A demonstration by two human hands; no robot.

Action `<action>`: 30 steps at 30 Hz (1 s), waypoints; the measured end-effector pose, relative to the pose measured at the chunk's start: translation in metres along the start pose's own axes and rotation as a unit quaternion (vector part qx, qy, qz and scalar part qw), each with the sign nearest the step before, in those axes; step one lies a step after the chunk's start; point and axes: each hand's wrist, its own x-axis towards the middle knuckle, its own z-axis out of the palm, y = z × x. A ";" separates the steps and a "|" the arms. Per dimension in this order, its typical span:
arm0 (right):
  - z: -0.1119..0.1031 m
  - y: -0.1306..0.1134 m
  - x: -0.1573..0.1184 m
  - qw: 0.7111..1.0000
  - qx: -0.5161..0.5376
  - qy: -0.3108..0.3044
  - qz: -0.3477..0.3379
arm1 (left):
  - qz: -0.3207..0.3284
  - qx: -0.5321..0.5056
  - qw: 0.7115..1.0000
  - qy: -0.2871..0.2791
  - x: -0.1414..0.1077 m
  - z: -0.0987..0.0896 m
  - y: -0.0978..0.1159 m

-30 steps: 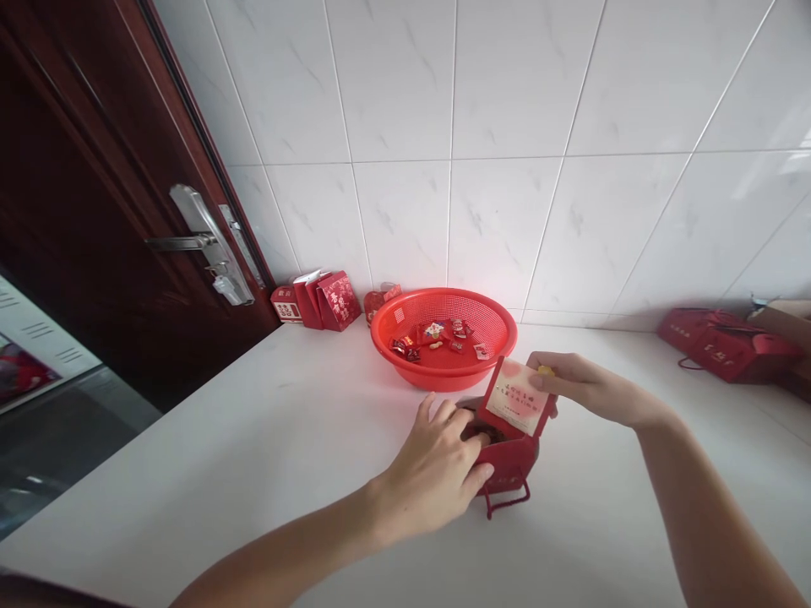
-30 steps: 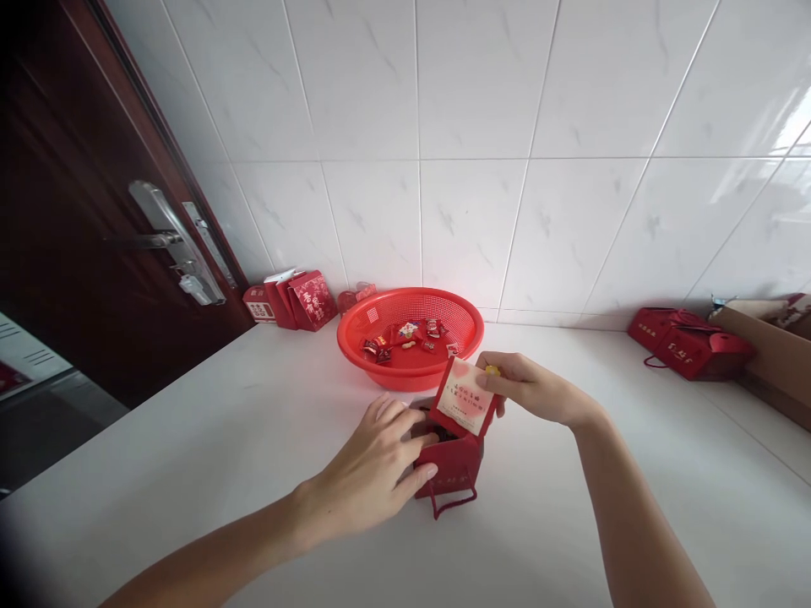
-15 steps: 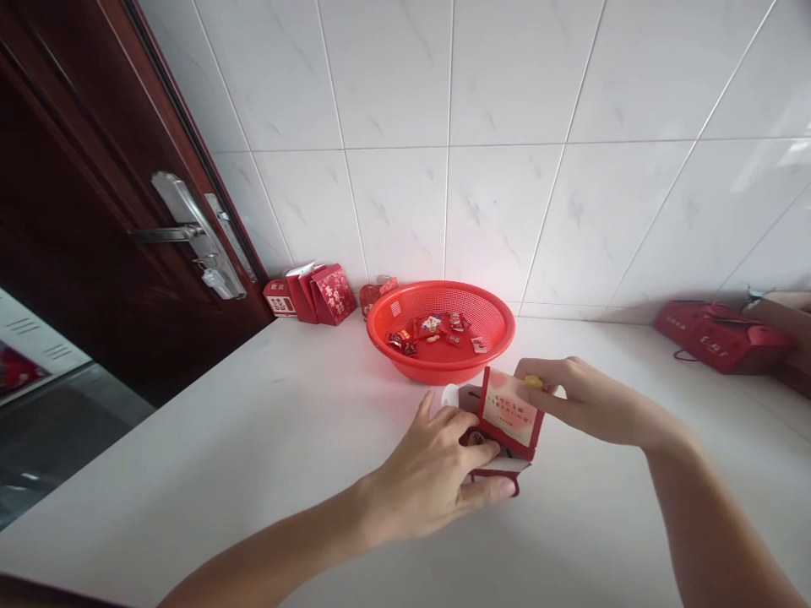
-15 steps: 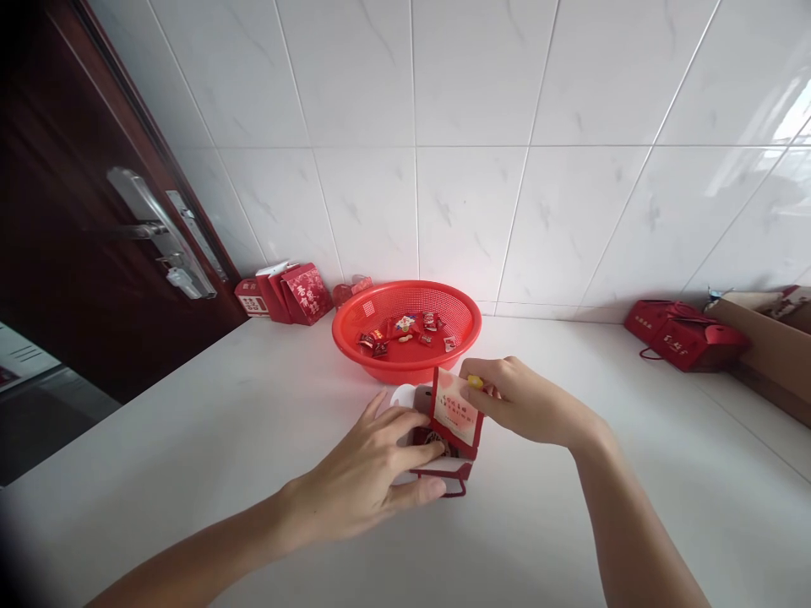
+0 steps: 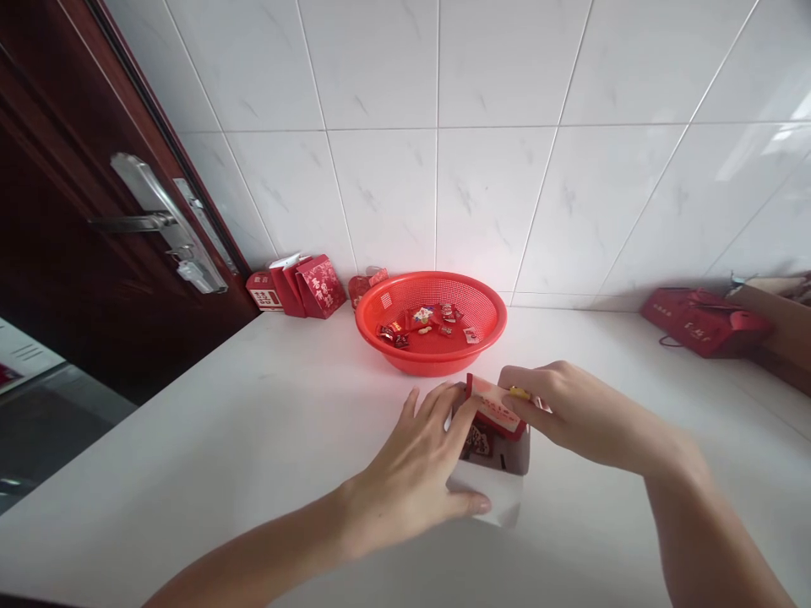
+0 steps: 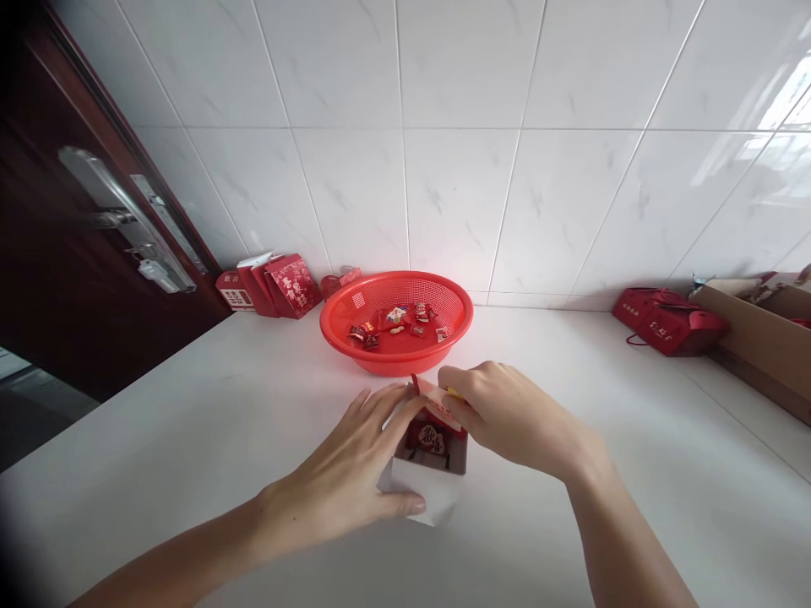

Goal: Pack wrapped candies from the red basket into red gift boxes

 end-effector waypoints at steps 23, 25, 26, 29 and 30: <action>0.012 -0.022 0.004 0.993 -0.065 0.014 -0.100 | -0.029 -0.007 1.000 -0.009 0.002 0.006 -0.008; 0.019 -0.027 0.007 0.990 -0.051 -0.004 -0.130 | -0.026 -0.005 1.000 -0.006 0.002 0.006 -0.008; 0.022 -0.029 0.008 0.990 -0.041 -0.015 -0.135 | -0.026 -0.004 1.000 -0.005 0.002 0.006 -0.007; 0.030 -0.030 0.013 0.993 -0.032 -0.041 -0.109 | -0.024 0.002 1.000 -0.006 0.001 0.005 -0.007; 0.032 -0.030 0.015 0.994 -0.041 -0.048 -0.092 | -0.022 0.004 1.000 -0.005 0.002 0.005 -0.007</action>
